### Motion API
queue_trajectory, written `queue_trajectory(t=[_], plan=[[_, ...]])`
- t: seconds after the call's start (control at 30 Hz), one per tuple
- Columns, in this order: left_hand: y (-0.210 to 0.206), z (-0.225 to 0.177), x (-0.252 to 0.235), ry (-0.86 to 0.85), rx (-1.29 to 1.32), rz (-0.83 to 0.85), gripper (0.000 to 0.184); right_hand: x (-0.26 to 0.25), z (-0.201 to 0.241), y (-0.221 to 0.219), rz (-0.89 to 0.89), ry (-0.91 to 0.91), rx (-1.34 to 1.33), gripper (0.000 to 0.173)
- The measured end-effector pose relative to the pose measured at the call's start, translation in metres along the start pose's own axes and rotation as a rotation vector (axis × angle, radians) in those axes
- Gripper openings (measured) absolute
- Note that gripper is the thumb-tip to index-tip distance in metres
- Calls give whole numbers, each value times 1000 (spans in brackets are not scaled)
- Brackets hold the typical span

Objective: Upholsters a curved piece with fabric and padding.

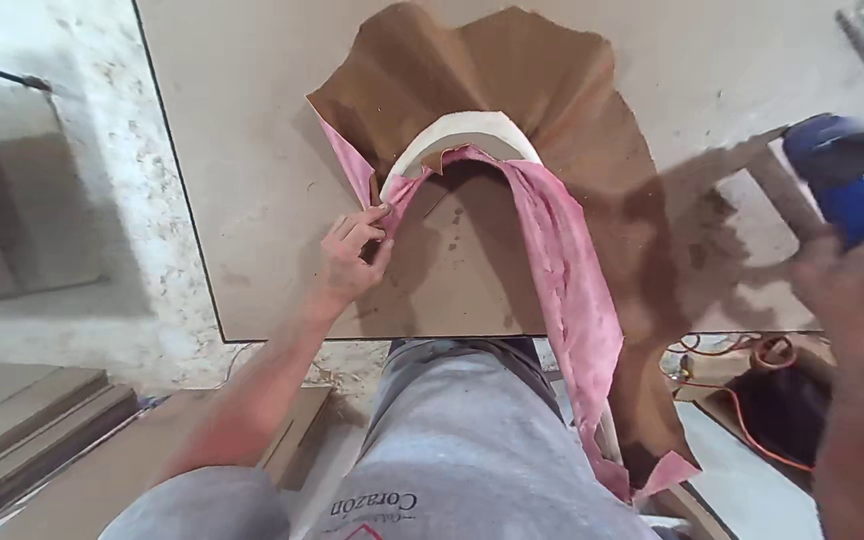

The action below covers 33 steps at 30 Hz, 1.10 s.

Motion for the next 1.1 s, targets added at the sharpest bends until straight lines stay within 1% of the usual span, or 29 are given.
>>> queue_trajectory(t=[0.07,0.13,0.17,0.2,0.27,0.33,0.37,0.4,0.43,0.47,0.5,0.53,0.57,0.6,0.63,0.67,0.7,0.73,0.77,0.8,0.87,0.93,0.97,1.03,1.1], plan=[[0,-5,-1,28,0,-29,14,-11,-5,-9,-47,56,22,56],[-3,-6,1,64,14,-63,13,-18,-7,-12,-19,79,-20,61],[-5,-6,2,94,24,-69,14,-22,-11,-12,-10,113,-27,61],[-6,-6,2,128,33,-65,16,-24,-15,-12,-12,136,-26,58],[-3,-12,-1,181,43,-57,25,-10,-22,-3,-42,81,-6,51],[4,-24,-12,156,9,-105,32,30,-7,12,-88,-11,-51,47],[7,-30,-21,143,-32,-127,36,55,13,18,-83,-23,-98,43],[7,-35,-31,154,-74,-107,43,82,37,18,-60,-22,-154,39],[4,-40,-40,185,-108,-47,56,112,59,12,-24,-20,-202,37],[-1,-43,-52,214,-138,26,69,141,79,-1,33,-48,-234,38],[-4,-44,-65,258,-161,117,80,169,92,-22,104,-90,-237,48],[-8,-45,-76,291,-170,216,86,198,100,-46,152,-130,-223,64],[-11,-43,-87,305,-186,307,86,225,105,-68,161,-162,-206,79],[-12,-42,-98,299,-185,378,82,248,106,-86,170,-218,-181,91],[-9,-38,-109,279,-174,450,74,268,104,-98,199,-306,-178,95],[-2,-31,-120,264,-151,540,68,282,102,-107,202,-381,-184,89],[7,-22,-132,255,-86,631,60,291,99,-112,171,-419,-185,81],[16,-14,-140,249,7,699,54,297,95,-113,131,-425,-194,75],[22,-6,-144,254,117,736,53,302,91,-111,104,-420,-207,72],[29,2,-147,246,181,752,54,305,87,-109,94,-417,-226,71],[41,15,-148,173,194,761,51,308,84,-107,84,-397,-251,72],[46,20,-132,87,199,761,43,314,82,-110,70,-356,-243,72],[46,21,-120,57,201,762,44,315,81,-111,55,-338,-242,72],[42,25,-101,3,116,764,51,317,79,-114,16,-315,-233,69],[39,30,-90,-27,-41,739,55,316,81,-112,-62,-273,-206,63]])
Point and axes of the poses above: each hand's wrist, its own x-axis away from the middle knuckle, its own y-axis out of the back of the hand, z = x × y, the point moved 4 cm from there along -x, towards the middle knuckle, and after that the axes turned 2 degrees about y, right-handed, at the moved point
